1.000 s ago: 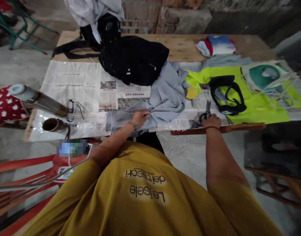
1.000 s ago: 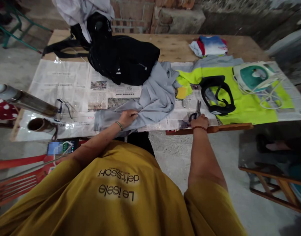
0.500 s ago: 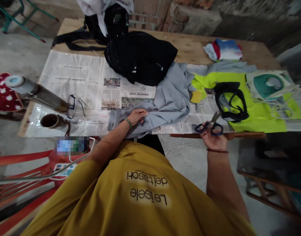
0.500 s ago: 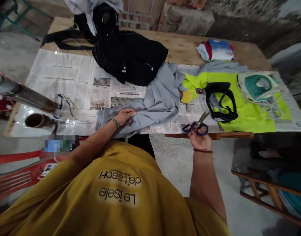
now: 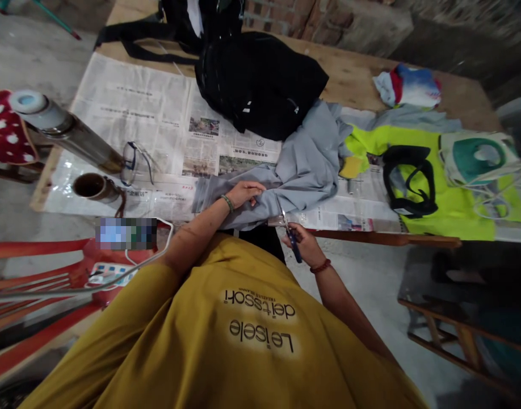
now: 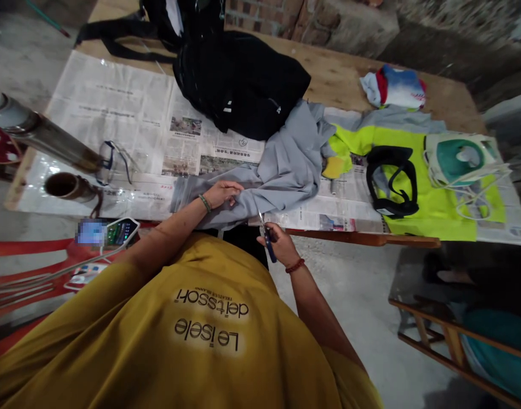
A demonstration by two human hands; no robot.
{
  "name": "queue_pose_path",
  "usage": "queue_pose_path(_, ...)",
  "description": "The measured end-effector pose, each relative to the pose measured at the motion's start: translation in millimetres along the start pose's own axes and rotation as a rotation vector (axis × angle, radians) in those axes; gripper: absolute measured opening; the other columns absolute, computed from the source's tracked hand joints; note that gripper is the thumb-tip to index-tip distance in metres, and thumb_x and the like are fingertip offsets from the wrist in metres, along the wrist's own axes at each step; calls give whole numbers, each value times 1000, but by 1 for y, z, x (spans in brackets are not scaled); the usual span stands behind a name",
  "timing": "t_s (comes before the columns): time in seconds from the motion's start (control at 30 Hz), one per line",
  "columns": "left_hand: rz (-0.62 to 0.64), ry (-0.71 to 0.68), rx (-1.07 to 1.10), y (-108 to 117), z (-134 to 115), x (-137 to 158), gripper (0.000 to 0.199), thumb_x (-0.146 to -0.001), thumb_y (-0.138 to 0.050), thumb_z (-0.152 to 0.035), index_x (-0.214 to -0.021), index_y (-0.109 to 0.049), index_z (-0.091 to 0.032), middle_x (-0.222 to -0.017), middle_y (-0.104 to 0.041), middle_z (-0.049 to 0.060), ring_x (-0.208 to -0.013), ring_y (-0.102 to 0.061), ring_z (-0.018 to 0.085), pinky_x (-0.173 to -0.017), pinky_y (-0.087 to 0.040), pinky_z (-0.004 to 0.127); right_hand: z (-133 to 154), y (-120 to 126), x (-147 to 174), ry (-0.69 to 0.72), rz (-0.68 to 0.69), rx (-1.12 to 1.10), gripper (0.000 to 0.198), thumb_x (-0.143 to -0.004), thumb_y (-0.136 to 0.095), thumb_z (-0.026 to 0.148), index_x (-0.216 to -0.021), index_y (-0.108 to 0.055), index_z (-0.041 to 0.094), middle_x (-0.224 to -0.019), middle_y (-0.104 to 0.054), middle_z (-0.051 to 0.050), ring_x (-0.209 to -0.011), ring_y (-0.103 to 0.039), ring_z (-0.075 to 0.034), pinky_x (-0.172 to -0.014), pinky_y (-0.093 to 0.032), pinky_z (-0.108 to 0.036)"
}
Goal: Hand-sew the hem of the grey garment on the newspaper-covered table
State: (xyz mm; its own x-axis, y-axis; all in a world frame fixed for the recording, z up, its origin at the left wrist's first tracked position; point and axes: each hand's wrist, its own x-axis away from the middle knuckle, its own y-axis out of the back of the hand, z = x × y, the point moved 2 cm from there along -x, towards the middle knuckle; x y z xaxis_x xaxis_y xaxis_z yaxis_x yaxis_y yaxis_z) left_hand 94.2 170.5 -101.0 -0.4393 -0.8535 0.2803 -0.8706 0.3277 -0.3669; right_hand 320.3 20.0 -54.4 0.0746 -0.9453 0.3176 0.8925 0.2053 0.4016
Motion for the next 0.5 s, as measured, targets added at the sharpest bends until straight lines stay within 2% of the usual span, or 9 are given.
queue_pose_path(0.1, 16, -19, -12, 1, 1, 0, 14, -77, -77, -21, -83, -70, -10, -59, -53, -5, -45, -43, 5, -47, -43, 23, -10, -5, -2, 177, -204, 353, 52, -76, -75, 61, -111, -67, 23, -92, -71, -9, -84, -67, -27, -82, -57, -44)
queue_pose_path(0.17, 35, -27, -18, 1, 2, -1, 16, -78, -77, -23, -83, -70, -10, -60, -53, -5, -45, -45, 5, -48, -44, 23, -14, -8, -2, 263, -274, 540, 48, -82, -71, 57, -114, -68, 21, -102, -72, -14, -95, -67, -32, -91, -55, -48)
queue_pose_path(0.23, 51, -37, -19, 2, 3, -1, 16, -78, -78, -24, -83, -69, -11, -61, -54, -5, -46, -46, 5, -48, -45, 22, -17, -11, -2, 298, -309, 624, 45, -86, -67, 54, -116, -68, 20, -104, -72, -17, -99, -67, -33, -95, -54, -50)
queue_pose_path(0.3, 59, -48, -22, 2, 4, -2, 16, -77, -77, -25, -82, -69, -12, -62, -55, -4, -46, -48, 5, -49, -45, 21, -19, -13, -4, 298, -352, 574, 46, -86, -66, 55, -117, -68, 21, -105, -72, -16, -99, -67, -32, -94, -55, -49)
queue_pose_path(0.43, 69, -55, -54, 1, 3, -1, 17, -78, -77, -26, -83, -68, -12, -64, -56, -5, -46, -50, 5, -50, -45, 20, -17, -14, -21, 205, -499, 258, 52, -84, -67, 59, -121, -63, 23, -97, -70, -9, -87, -67, -25, -83, -58, -42)
queue_pose_path(0.5, 76, -56, -81, 1, 1, 1, 17, -78, -76, -25, -83, -68, -12, -65, -58, -4, -46, -51, 5, -50, -44, 20, -9, -15, -35, 169, -521, 119, 57, -83, -67, 58, -127, -59, 23, -90, -68, -5, -81, -66, -22, -78, -58, -38)
